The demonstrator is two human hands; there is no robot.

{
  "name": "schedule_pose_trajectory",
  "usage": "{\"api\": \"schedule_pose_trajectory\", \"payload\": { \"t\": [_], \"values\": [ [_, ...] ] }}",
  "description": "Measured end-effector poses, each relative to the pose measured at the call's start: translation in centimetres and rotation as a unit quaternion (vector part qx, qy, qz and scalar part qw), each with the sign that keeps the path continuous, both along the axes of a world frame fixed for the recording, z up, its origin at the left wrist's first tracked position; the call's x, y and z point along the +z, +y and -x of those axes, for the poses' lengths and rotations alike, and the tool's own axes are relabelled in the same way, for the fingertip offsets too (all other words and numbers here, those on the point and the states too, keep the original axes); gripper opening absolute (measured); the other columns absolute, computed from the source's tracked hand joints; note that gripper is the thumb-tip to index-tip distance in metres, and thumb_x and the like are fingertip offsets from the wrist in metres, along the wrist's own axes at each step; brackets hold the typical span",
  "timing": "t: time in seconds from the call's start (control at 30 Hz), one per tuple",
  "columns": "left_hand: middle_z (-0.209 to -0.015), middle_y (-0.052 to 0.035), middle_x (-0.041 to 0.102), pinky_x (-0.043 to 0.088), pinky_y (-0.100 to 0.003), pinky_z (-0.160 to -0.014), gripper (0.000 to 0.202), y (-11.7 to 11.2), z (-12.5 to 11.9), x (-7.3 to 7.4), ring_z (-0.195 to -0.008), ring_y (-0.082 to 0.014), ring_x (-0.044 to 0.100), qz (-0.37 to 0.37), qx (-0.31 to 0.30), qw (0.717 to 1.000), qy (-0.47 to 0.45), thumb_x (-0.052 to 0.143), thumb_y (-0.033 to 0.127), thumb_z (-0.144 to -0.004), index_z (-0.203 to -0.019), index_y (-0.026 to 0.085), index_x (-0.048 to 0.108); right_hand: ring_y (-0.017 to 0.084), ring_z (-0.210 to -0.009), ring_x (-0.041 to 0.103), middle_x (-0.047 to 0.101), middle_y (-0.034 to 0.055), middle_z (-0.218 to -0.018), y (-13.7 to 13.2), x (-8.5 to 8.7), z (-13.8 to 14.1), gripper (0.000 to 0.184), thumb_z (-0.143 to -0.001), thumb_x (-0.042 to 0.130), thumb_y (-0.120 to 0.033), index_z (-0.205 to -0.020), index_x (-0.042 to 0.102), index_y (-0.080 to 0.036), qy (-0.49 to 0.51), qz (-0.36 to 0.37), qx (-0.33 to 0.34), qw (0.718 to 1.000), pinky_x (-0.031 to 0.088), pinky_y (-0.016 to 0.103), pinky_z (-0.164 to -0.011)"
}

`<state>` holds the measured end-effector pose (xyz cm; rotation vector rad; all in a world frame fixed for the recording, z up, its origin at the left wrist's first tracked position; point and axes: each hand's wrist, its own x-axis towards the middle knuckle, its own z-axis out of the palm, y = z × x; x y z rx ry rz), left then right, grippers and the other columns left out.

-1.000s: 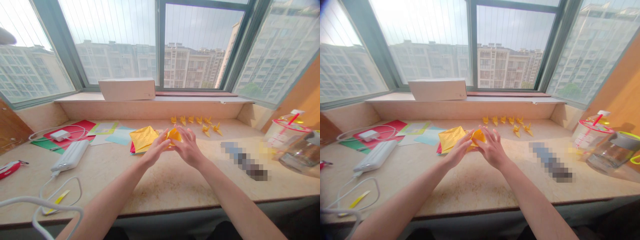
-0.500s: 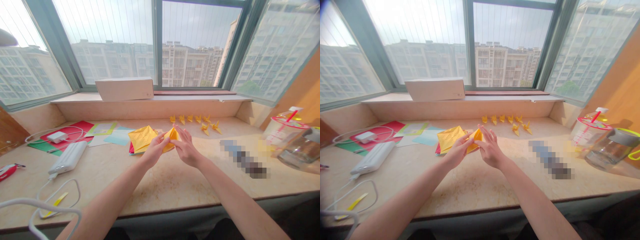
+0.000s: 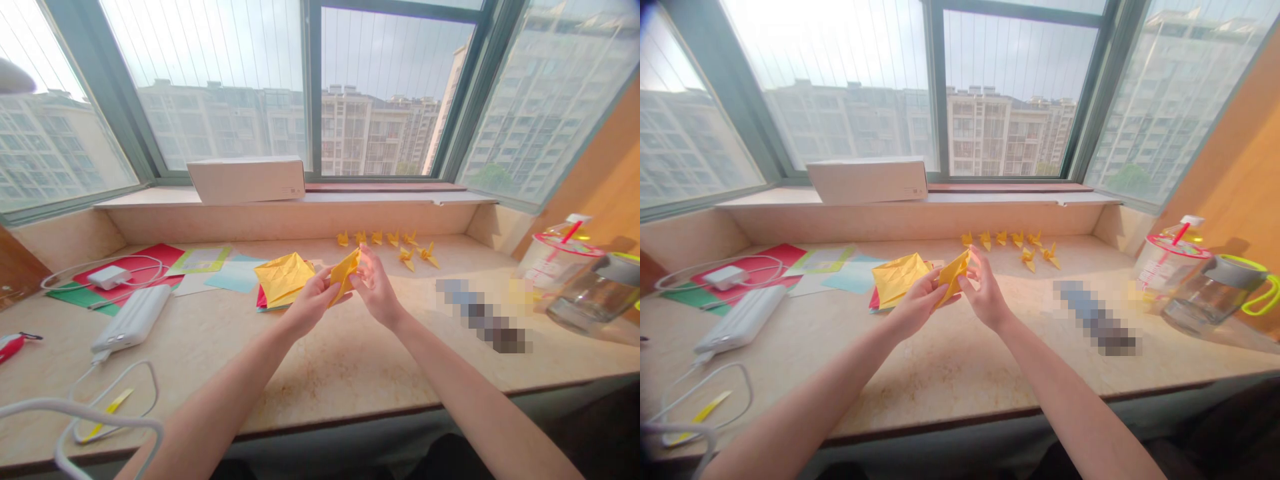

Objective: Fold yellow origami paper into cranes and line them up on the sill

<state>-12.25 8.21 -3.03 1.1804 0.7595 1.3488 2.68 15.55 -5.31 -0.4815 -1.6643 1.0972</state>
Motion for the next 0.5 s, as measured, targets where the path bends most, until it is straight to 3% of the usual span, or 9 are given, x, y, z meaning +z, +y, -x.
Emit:
{"api": "schedule_pose_trajectory", "payload": {
  "t": [0.07, 0.2, 0.37, 0.5],
  "values": [
    [-0.122, -0.0106, 0.065, 0.046, -0.042, -0.102, 0.039, 0.01, -0.01, -0.01, -0.115, -0.0254, 0.061, -0.006, 0.002, 1.000, 0.003, 0.070, 0.032, -0.084, -0.119, 0.019, 0.060, 0.023, -0.110, 0.063, 0.048, 0.0104, -0.141, -0.16, 0.26, 0.15, 0.073, -0.087, 0.063, -0.037, -0.148, 0.021, -0.036, 0.036, 0.058, 0.034, 0.997, 0.051, 0.046, -0.095],
    [-0.119, -0.0119, 0.065, 0.049, -0.041, -0.096, 0.039, -0.16, -0.04, 0.02, -0.101, -0.0230, 0.068, 0.004, -0.010, 1.000, 0.012, 0.069, 0.038, -0.085, -0.116, 0.016, 0.059, 0.020, -0.091, 0.068, 0.069, 0.0042, -0.105, -0.66, 0.91, 0.08, 0.076, -0.086, 0.064, -0.038, -0.149, 0.021, -0.032, 0.046, 0.121, 0.063, 0.990, 0.055, 0.040, -0.085],
    [-0.103, -0.0092, 0.066, 0.055, -0.033, -0.075, 0.043, -0.38, -0.34, 0.22, -0.080, -0.0174, 0.069, -0.001, 0.013, 0.997, 0.081, 0.066, 0.045, -0.085, -0.114, 0.016, 0.055, 0.020, -0.091, 0.068, 0.071, 0.0018, -0.095, -0.73, 0.70, 0.10, 0.073, -0.085, 0.066, -0.034, -0.147, 0.027, -0.030, 0.029, 0.079, 0.022, 0.996, 0.052, 0.040, -0.089],
    [-0.077, -0.0013, 0.062, 0.047, -0.024, -0.056, 0.044, -0.27, 0.08, 0.58, -0.058, -0.0105, 0.059, -0.010, 0.034, 0.989, 0.142, 0.072, 0.040, -0.080, -0.110, 0.015, 0.054, 0.019, -0.090, 0.069, 0.070, 0.0035, -0.098, -0.44, 0.86, -0.32, 0.062, -0.089, 0.060, -0.035, -0.142, 0.028, -0.030, 0.013, 0.027, 0.007, 1.000, 0.053, 0.039, -0.086]
  ]
}}
